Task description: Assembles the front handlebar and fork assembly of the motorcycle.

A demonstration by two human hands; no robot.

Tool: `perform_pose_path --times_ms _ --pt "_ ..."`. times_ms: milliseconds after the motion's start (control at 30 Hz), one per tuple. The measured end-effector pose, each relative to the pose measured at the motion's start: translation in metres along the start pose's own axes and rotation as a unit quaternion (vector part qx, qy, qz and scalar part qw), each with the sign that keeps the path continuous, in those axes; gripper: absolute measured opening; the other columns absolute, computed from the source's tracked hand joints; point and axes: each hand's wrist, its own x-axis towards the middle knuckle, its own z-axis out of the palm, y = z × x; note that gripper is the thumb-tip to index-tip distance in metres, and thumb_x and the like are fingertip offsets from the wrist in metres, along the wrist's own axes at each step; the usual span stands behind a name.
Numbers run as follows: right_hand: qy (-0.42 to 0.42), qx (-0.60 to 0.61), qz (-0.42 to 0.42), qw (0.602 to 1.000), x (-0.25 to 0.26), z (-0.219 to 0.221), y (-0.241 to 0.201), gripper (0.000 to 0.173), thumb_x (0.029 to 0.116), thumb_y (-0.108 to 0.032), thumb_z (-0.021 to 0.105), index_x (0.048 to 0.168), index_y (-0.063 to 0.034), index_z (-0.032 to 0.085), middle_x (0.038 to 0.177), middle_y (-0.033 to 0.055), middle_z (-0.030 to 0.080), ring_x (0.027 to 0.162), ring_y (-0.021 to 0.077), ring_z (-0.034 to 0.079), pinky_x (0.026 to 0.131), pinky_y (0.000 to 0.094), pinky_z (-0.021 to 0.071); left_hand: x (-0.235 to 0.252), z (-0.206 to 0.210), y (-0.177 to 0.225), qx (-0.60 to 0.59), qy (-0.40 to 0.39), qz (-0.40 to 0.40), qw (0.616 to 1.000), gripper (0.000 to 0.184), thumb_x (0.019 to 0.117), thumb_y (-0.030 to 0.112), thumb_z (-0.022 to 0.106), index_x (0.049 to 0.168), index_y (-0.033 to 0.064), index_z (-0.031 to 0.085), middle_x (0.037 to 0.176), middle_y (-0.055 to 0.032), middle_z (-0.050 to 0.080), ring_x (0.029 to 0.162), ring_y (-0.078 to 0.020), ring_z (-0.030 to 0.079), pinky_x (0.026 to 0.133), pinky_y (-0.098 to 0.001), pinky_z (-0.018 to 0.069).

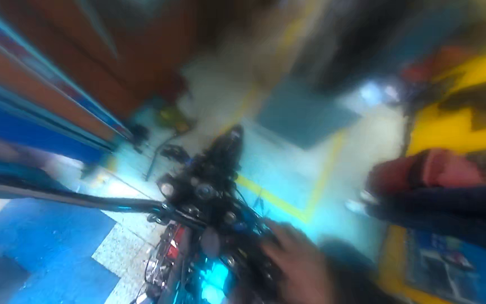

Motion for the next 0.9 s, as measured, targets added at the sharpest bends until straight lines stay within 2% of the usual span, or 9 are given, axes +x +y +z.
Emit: perform_pose_path --times_ms 100,200,367,433,533,600,733,800,900 --pt "-0.030 0.003 0.011 0.999 0.003 -0.003 0.000 0.084 0.0547 -0.054 0.092 0.128 -0.0214 0.066 0.159 0.0172 0.039 0.130 0.0456 0.051 0.091 0.0627 0.0500 0.005 0.000 -0.004 -0.008 -0.014 -0.035 0.999 0.019 0.0905 0.008 0.066 0.103 -0.0032 0.075 0.092 -0.0155 0.075 0.084 -0.0262 0.074 0.080 -0.0465 0.0609" --pt "-0.071 0.011 0.022 0.997 0.004 -0.010 -0.001 0.082 0.0589 -0.051 0.092 0.130 -0.0223 0.063 0.163 0.0173 0.032 0.135 0.0461 0.045 0.096 0.0633 0.0465 0.007 0.000 -0.005 -0.014 0.006 -0.052 0.999 0.015 0.0860 0.013 0.071 0.093 0.0011 0.076 0.082 -0.0087 0.074 0.076 -0.0178 0.072 0.075 -0.0400 0.0600" --pt "-0.103 0.034 0.014 0.994 0.003 -0.018 0.003 0.080 0.0647 -0.048 0.092 0.134 -0.0222 0.061 0.167 0.0146 0.024 0.138 0.0434 0.041 0.101 0.0611 0.0442 0.002 0.007 0.020 0.060 0.109 -0.048 0.991 0.014 0.0774 0.012 0.076 0.084 0.0003 0.075 0.075 -0.0122 0.073 0.070 -0.0266 0.073 0.069 -0.0500 0.0597" --pt "-0.113 0.039 0.014 0.993 0.004 -0.019 0.004 0.080 0.0657 -0.045 0.092 0.135 -0.0217 0.061 0.167 0.0146 0.022 0.139 0.0435 0.040 0.102 0.0607 0.0440 -0.001 0.010 0.015 0.036 0.114 -0.044 0.992 0.016 0.0772 0.012 0.076 0.089 0.0015 0.076 0.078 -0.0093 0.074 0.072 -0.0223 0.074 0.070 -0.0467 0.0611" --pt "-0.106 0.042 0.005 0.993 0.003 -0.017 0.006 0.078 0.0658 -0.049 0.091 0.132 -0.0214 0.061 0.167 0.0147 0.022 0.139 0.0421 0.041 0.102 0.0589 0.0446 -0.005 0.005 0.004 -0.060 0.037 -0.070 0.995 0.020 0.0867 0.014 0.071 0.102 0.0031 0.074 0.088 -0.0042 0.075 0.080 -0.0108 0.073 0.078 -0.0348 0.0619" --pt "-0.099 0.041 0.001 0.994 0.001 -0.016 0.006 0.079 0.0654 -0.051 0.091 0.132 -0.0218 0.061 0.167 0.0149 0.022 0.140 0.0421 0.041 0.103 0.0593 0.0441 -0.004 0.002 0.001 -0.080 0.012 -0.067 0.994 0.018 0.0888 0.011 0.065 0.101 0.0016 0.074 0.087 -0.0050 0.074 0.081 -0.0105 0.071 0.079 -0.0343 0.0603" --pt "-0.051 0.023 -0.008 0.998 -0.003 -0.008 0.006 0.084 0.0588 -0.056 0.092 0.131 -0.0233 0.063 0.165 0.0145 0.028 0.137 0.0415 0.044 0.099 0.0585 0.0462 0.001 0.004 -0.001 -0.065 0.042 -0.063 0.995 0.011 0.0830 0.012 0.068 0.089 0.0066 0.075 0.077 0.0001 0.072 0.073 -0.0064 0.070 0.071 -0.0313 0.0592" --pt "-0.037 0.007 -0.011 0.999 -0.005 -0.004 0.007 0.087 0.0574 -0.061 0.091 0.131 -0.0240 0.063 0.166 0.0133 0.028 0.136 0.0398 0.045 0.098 0.0572 0.0469 0.003 0.009 -0.004 -0.093 0.059 -0.066 0.992 0.011 0.0813 0.013 0.071 0.090 0.0084 0.075 0.078 0.0029 0.073 0.073 -0.0030 0.070 0.071 -0.0275 0.0604" --pt "-0.006 -0.015 -0.017 1.000 -0.006 0.002 0.007 0.086 0.0551 -0.065 0.089 0.127 -0.0242 0.065 0.165 0.0139 0.030 0.134 0.0395 0.048 0.096 0.0563 0.0489 0.002 0.019 0.001 -0.078 0.103 -0.087 0.988 0.014 0.0774 0.015 0.073 0.089 0.0079 0.075 0.076 0.0015 0.073 0.071 -0.0049 0.070 0.070 -0.0305 0.0608"
